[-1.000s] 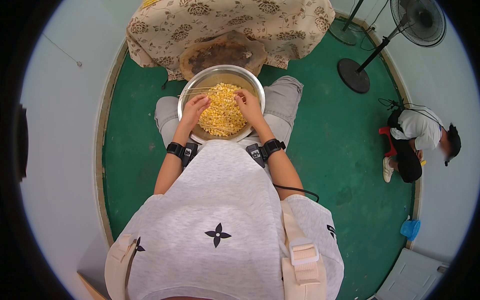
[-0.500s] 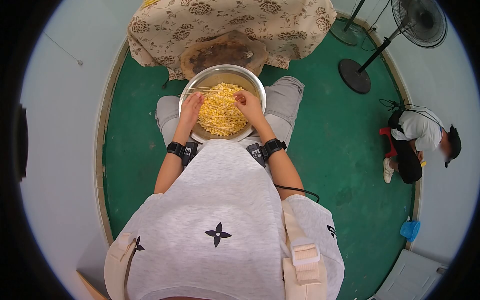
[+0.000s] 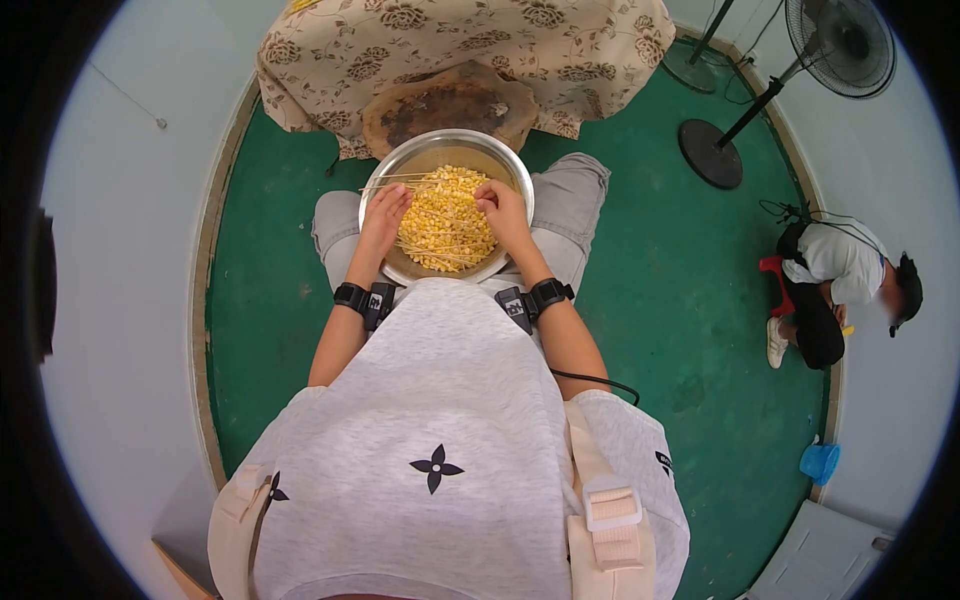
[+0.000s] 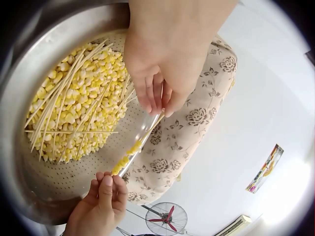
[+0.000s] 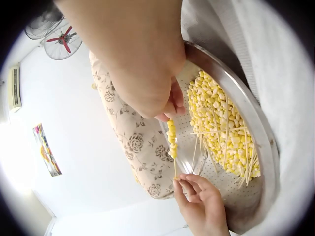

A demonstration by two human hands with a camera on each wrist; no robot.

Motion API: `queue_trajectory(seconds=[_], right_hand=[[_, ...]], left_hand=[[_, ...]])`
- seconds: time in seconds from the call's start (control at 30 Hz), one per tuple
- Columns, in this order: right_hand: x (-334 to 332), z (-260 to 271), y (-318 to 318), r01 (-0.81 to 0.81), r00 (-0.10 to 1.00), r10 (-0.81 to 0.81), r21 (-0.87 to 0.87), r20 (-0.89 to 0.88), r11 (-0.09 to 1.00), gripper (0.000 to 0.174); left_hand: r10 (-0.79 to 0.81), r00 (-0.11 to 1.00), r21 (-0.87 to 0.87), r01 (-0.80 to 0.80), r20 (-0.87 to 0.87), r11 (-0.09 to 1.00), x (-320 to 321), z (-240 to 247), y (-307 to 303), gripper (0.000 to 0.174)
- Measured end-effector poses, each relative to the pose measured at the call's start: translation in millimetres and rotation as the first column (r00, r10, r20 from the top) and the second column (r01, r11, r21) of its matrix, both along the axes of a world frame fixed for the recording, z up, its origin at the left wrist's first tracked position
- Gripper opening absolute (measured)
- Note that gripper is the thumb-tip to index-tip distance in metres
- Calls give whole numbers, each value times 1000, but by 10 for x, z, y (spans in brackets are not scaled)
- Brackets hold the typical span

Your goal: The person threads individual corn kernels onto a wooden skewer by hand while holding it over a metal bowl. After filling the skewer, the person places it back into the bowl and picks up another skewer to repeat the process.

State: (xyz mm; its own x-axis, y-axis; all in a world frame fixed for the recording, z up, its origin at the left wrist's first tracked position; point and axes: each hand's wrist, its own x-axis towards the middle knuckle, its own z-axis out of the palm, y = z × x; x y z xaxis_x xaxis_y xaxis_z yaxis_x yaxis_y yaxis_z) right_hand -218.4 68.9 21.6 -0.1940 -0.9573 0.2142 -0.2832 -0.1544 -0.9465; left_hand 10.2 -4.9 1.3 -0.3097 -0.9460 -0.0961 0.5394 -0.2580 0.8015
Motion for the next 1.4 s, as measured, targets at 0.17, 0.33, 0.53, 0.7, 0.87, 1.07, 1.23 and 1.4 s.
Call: queue_trajectory(seconds=[0.17, 0.33, 0.53, 0.7, 0.87, 1.07, 1.23, 1.4], right_hand=[[-5, -13, 2, -2, 1000, 2, 6, 14, 1000, 10], [-2, -21, -3, 2, 1000, -2, 4, 16, 1000, 10], [-11, -51, -17, -15, 999, 15, 15, 33, 1000, 10], [-5, -45, -18, -20, 998, 18, 29, 59, 999, 9], [6, -24, -10, -14, 999, 13, 33, 39, 999, 7], [7, -25, -12, -9, 1000, 8, 35, 19, 999, 6], [0, -61, -29, -16, 1000, 15, 39, 21, 999, 7], [-4, -79, -38, -26, 1000, 25, 31, 17, 999, 8]], left_hand=[[6, 1000, 18, -6, -2, 1000, -11, 57, 24, 18], [-21, 999, 12, 21, -30, 1000, -3, 57, 21, 18], [-47, 999, 4, 47, -19, 999, -3, 70, 28, 17], [-52, 998, -6, 52, -19, 999, -6, 95, 39, 17], [-62, 998, -13, 62, -12, 998, -10, 107, 44, 16], [-77, 997, -17, 77, -8, 997, -15, 104, 38, 16], [-87, 996, -20, 87, -3, 996, -20, 124, 49, 15], [-118, 991, -48, 120, 56, 992, -36, 145, 65, 14]])
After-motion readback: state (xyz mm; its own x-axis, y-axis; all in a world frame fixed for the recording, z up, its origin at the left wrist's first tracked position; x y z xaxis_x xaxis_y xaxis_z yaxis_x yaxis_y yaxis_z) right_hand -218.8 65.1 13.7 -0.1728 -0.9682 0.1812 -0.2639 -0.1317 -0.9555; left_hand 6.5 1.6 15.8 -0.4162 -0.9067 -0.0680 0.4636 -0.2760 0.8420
